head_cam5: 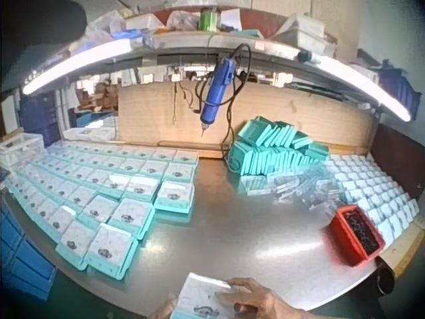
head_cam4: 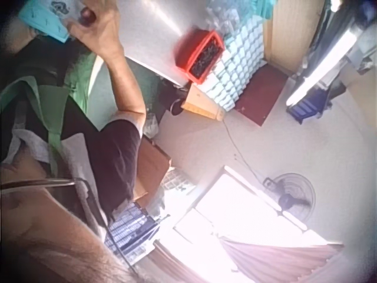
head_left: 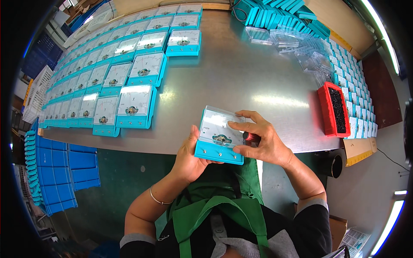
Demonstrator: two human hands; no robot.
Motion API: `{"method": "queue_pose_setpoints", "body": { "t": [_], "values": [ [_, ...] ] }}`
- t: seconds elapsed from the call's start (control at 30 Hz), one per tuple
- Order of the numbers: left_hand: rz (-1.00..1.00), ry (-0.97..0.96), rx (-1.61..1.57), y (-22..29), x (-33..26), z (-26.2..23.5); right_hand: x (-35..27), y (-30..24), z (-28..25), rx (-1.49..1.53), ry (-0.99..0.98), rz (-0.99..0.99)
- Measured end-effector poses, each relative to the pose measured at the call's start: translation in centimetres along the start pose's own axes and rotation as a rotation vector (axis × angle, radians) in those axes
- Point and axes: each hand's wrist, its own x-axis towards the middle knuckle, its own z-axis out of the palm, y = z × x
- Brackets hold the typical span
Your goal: The person assembles small teal-colored electrical devices at a workstation. They use a screwdriver to tighten screws on the front panel, place a clear plastic cover over the dial, and then close the device with a matching teal back cover. The completed units are placed in a stack on the table.
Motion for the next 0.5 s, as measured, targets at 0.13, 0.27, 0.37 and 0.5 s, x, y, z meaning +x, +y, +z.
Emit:
{"method": "queue_pose_setpoints", "body": {
  "t": [0.13, 0.27, 0.37, 0.5],
  "values": [
    [0.075, 0.106, 0.017, -0.7, 0.2, 0.4, 0.1, -0.4, 0.7, 0.021, 0.013, 0.032],
    [0.031, 0.024, -0.054, -0.2, 0.3, -0.4, 0.7, 0.0, 0.4, 0.005, 0.012, 0.024],
    [-0.016, 0.021, -0.064, 0.3, 0.2, -0.3, 0.9, 0.4, 0.5, 0.023, 0.008, 0.026],
    [-0.019, 0.0, -0.056, 0.3, 0.1, -0.2, 0.6, 0.5, 0.4, -0.01, -0.02, -0.001]
  ]
}}
